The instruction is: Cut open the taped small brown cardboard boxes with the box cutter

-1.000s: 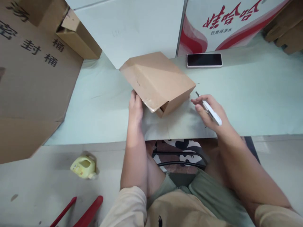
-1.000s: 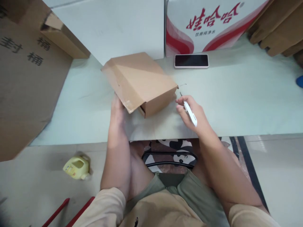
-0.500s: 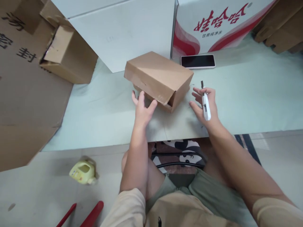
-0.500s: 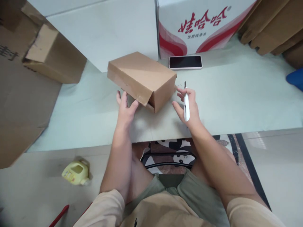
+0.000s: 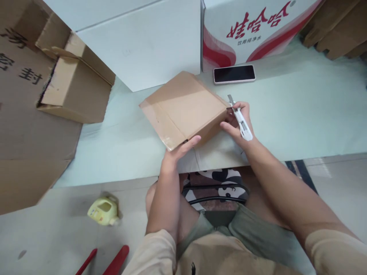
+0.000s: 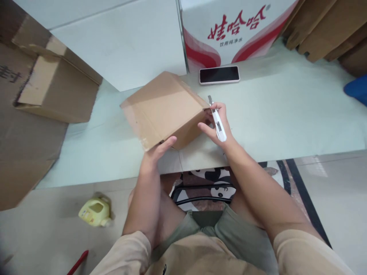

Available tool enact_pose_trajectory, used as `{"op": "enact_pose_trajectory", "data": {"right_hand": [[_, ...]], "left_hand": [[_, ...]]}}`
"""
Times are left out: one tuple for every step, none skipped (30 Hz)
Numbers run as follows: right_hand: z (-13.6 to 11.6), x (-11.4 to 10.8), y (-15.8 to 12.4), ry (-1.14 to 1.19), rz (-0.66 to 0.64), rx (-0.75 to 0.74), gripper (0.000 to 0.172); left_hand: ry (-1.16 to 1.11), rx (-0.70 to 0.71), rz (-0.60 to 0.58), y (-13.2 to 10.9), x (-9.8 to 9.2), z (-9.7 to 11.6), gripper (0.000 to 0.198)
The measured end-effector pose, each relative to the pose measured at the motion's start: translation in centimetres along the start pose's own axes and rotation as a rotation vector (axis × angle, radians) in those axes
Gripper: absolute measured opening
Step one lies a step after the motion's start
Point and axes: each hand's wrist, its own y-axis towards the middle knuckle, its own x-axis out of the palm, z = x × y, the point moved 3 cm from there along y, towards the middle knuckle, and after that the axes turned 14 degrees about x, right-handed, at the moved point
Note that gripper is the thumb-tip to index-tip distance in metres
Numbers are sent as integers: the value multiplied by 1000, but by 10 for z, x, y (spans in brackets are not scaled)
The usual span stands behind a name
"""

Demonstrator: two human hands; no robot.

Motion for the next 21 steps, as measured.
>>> {"op": "enact_pose_trajectory", "data": {"right_hand": [[-3,0,-3,30,-14,9,67],[-5,0,-5,58,-33,21,67],[-8,0,-7,79,-55,39,68],[-9,-1,-9,92,-73,60,70],[-10,-1,-10,96,-88,86,72],[-11,-2,-11,92,-102,113,74],[-10,-2,-11,85,-111,138,75],[-9,-3,-12,78,-116,161,75],[-8,-4,-13,72,-114,181,75],[-6,-5,-13,62,-98,198,75],[-4,-7,-14,39,-66,214,74],[-3,-9,-14,1,-12,223,74],[-2,-13,-15,-48,60,224,74],[-3,-16,-16,-99,141,213,73],[-4,-19,-17,-138,217,190,71],[-6,-21,-17,-157,273,160,68],[-9,-22,-18,-153,301,132,65],[-11,-23,-19,-133,300,112,61],[-13,-22,-19,-112,280,100,59],[-15,-21,-20,-98,253,94,57],[-17,-21,-20,-92,232,89,56]], "left_hand": [[-38,4,30,-1,-3,0,81],[-82,13,60,-3,-7,-1,81],[-131,22,80,-4,-11,-3,80],[-179,27,92,-5,-14,-5,80],[-225,27,96,-6,-16,-7,80],[-263,23,92,-7,-17,-10,81],[-287,19,88,-7,-16,-11,82],[-289,17,98,-6,-16,-12,82],[-265,13,118,-5,-15,-12,81],[-222,10,145,-2,-14,-11,81],[-168,6,168,0,-13,-10,79],[-114,1,183,4,-12,-8,77],[-66,-4,188,7,-11,-5,75],[-25,-9,183,10,-10,-3,72],[14,-16,179,12,-10,-1,69],[58,-29,186,14,-11,0,66],[104,-53,198,15,-12,1,63],[149,-84,214,15,-14,0,61],[186,-115,228,15,-16,0,59],[207,-136,239,14,-18,-1,57],[212,-142,242,13,-19,-2,55]]}}
